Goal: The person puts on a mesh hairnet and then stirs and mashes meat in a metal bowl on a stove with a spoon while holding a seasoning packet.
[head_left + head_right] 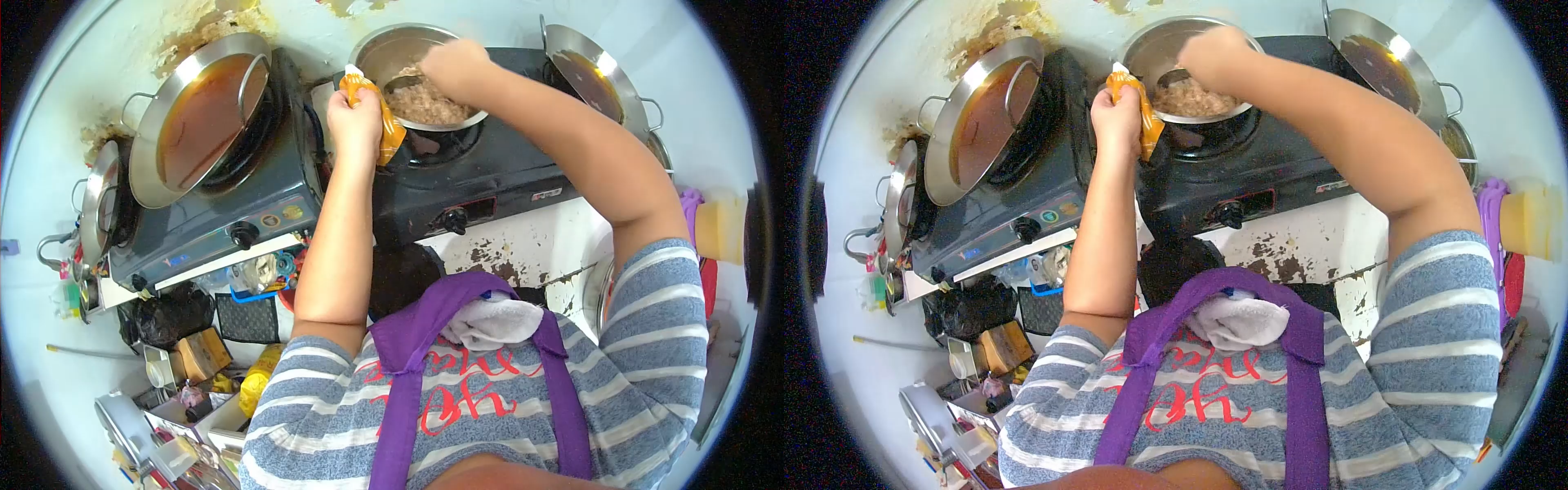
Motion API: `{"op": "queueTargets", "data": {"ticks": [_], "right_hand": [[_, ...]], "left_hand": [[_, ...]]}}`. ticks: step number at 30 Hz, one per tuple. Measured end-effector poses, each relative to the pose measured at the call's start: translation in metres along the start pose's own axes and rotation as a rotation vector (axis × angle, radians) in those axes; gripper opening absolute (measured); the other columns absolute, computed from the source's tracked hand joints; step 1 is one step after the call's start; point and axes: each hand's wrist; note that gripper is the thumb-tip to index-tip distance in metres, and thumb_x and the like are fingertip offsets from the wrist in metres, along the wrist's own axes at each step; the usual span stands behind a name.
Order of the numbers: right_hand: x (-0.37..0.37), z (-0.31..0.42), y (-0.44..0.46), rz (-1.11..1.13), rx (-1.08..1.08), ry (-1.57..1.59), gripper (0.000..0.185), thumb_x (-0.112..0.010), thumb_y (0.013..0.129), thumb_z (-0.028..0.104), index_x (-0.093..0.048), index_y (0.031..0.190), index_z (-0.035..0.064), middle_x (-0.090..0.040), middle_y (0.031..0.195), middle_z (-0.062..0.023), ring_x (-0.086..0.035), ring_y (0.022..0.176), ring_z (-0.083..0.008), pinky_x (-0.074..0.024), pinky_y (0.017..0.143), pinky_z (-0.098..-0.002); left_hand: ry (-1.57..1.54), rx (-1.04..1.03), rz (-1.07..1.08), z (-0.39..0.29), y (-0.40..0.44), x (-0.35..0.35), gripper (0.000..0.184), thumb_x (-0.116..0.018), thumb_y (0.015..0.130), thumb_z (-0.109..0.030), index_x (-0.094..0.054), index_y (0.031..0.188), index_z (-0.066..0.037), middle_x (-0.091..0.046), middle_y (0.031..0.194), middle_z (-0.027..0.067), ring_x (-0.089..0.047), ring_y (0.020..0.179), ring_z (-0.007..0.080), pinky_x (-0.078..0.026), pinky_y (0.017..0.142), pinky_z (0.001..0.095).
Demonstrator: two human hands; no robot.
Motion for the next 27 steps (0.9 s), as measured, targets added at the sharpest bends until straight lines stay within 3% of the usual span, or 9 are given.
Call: {"op": "queueTargets", "data": {"ticks": [4, 10, 13, 17, 20, 23, 27], "right_hand": [[0.009, -0.022, 0.002, -0.033, -0.117, 0.066, 0.016, -0.056, 0.072, 0.012, -0.067, 0.083, 0.0065, -0.065, 0.086, -0.0112, -0.063, 0.080, -0.0257, -0.0513, 0.064, -0.0374], [-0.003, -0.019, -0.005, 0.013, -0.083, -0.002, 0.015, -0.056, 0.073, 0.011, -0.067, 0.081, 0.0058, -0.065, 0.082, -0.0109, -0.063, 0.078, -0.0252, -0.0510, 0.063, -0.0383], [0.015, -0.037, -0.001, -0.025, -0.222, 0.111, 0.014, -0.056, 0.070, 0.008, -0.065, 0.079, 0.0015, -0.063, 0.080, -0.0155, -0.063, 0.074, -0.0287, -0.0507, 0.063, -0.0393], [0.009, -0.047, 0.005, 0.024, -0.168, -0.090, 0.012, -0.058, 0.068, 0.008, -0.066, 0.076, 0.0026, -0.064, 0.076, -0.0131, -0.063, 0.073, -0.0273, -0.0506, 0.063, -0.0376], [-0.018, -0.044, 0.001, 0.126, -0.010, -0.130, 0.012, -0.061, 0.066, 0.009, -0.066, 0.074, 0.0026, -0.063, 0.073, -0.0125, -0.063, 0.071, -0.0271, -0.0504, 0.062, -0.0373], [0.006, -0.036, -0.018, 0.230, 0.104, -0.145, 0.012, -0.062, 0.066, 0.010, -0.065, 0.073, 0.0017, -0.063, 0.072, -0.0131, -0.062, 0.071, -0.0280, -0.0504, 0.062, -0.0373], [0.012, -0.033, -0.022, 0.331, 0.121, 0.064, 0.017, -0.061, 0.072, 0.017, -0.064, 0.072, 0.0002, -0.062, 0.069, -0.0138, -0.061, 0.068, -0.0291, -0.0480, 0.062, -0.0379]], "left_hand": [[0.068, -0.005, -0.015, 0.008, 0.007, 0.002, 0.018, -0.053, 0.081, -0.012, -0.053, 0.090, 0.003, -0.058, 0.075, 0.0071, -0.054, 0.061, 0.0131, -0.045, 0.056, 0.0263], [0.061, 0.026, 0.002, -0.004, 0.000, 0.002, 0.020, -0.053, 0.082, -0.012, -0.052, 0.092, 0.004, -0.058, 0.079, 0.0088, -0.055, 0.064, 0.0144, -0.045, 0.058, 0.0271], [0.061, 0.037, -0.003, -0.006, -0.002, 0.001, 0.021, -0.053, 0.082, -0.012, -0.052, 0.094, 0.005, -0.058, 0.080, 0.0093, -0.055, 0.065, 0.0145, -0.046, 0.058, 0.0272], [0.040, 0.033, 0.002, -0.004, -0.001, 0.000, 0.021, -0.053, 0.082, -0.012, -0.052, 0.094, 0.005, -0.058, 0.080, 0.0091, -0.055, 0.065, 0.0145, -0.046, 0.057, 0.0269], [0.005, 0.042, 0.005, -0.008, -0.004, 0.000, 0.020, -0.053, 0.081, -0.012, -0.052, 0.093, 0.005, -0.058, 0.079, 0.0085, -0.055, 0.064, 0.0141, -0.045, 0.057, 0.0266], [-0.046, 0.053, 0.005, -0.008, -0.006, 0.000, 0.020, -0.053, 0.081, -0.012, -0.052, 0.093, 0.005, -0.058, 0.077, 0.0079, -0.055, 0.063, 0.0135, -0.045, 0.056, 0.0263], [-0.073, 0.068, 0.009, -0.006, -0.004, 0.000, 0.018, -0.053, 0.082, -0.011, -0.052, 0.092, 0.004, -0.058, 0.076, 0.0073, -0.055, 0.061, 0.0131, -0.045, 0.054, 0.0260]]}}
Point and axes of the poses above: each hand's wrist, its own y-axis towards the middle knuckle, its own x-axis out of the back of the hand, z = x × y
